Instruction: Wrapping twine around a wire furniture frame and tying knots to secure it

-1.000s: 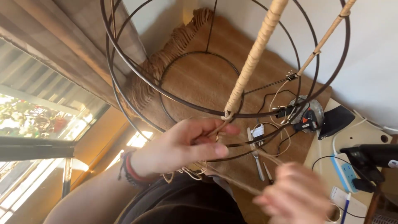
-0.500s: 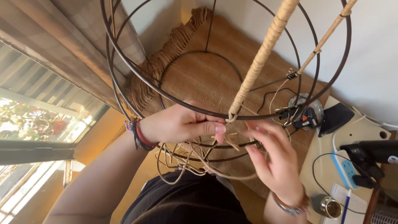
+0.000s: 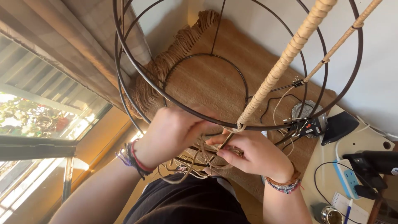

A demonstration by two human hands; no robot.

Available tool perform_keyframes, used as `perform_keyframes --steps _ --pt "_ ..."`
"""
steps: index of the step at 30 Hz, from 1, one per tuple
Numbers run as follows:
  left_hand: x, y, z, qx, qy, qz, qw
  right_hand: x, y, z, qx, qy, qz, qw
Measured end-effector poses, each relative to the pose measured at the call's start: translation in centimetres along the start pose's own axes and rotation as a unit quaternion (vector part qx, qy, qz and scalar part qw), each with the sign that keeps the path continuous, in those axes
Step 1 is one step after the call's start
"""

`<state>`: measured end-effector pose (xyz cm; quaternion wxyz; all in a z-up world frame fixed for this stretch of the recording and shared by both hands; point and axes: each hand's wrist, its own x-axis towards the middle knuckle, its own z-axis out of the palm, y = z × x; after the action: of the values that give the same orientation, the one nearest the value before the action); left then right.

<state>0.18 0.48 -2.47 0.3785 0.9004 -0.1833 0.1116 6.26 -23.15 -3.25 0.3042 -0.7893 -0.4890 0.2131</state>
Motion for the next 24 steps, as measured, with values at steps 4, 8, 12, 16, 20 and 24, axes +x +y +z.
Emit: perform_keyframes --steps 4,8,12,16,20,24 --pt "-0.3 -1.0 0.6 -0.012 0.037 0.006 0.999 -2.0 1.8 1.1 0.055 0.176 -0.017 0.983" --pt "1.4 -0.4 0.9 -0.053 0.063 -0.028 0.996 -2.4 2.9 3.1 0.337 0.336 -0.034 0.879" --pt "2.6 -1.0 1.1 -0.121 0.017 -0.013 0.992 -0.7 1.7 0.9 0.112 0.289 -0.022 0.951" --pt "4.1 -1.3 1.0 -0.133 -0.112 -0.032 0.984 -0.6 1.0 0.5 0.013 0.231 -0.086 0.969" --pt "6.0 -2.9 3.0 -0.155 -0.225 -0.030 0.962 0.0 0.2 0.2 0.078 0.226 -0.107 0.965" --pt "6.9 -3.4 5.4 -0.179 -0.255 -0.060 0.948 -0.8 1.2 1.3 0.088 0.319 -0.107 0.938"
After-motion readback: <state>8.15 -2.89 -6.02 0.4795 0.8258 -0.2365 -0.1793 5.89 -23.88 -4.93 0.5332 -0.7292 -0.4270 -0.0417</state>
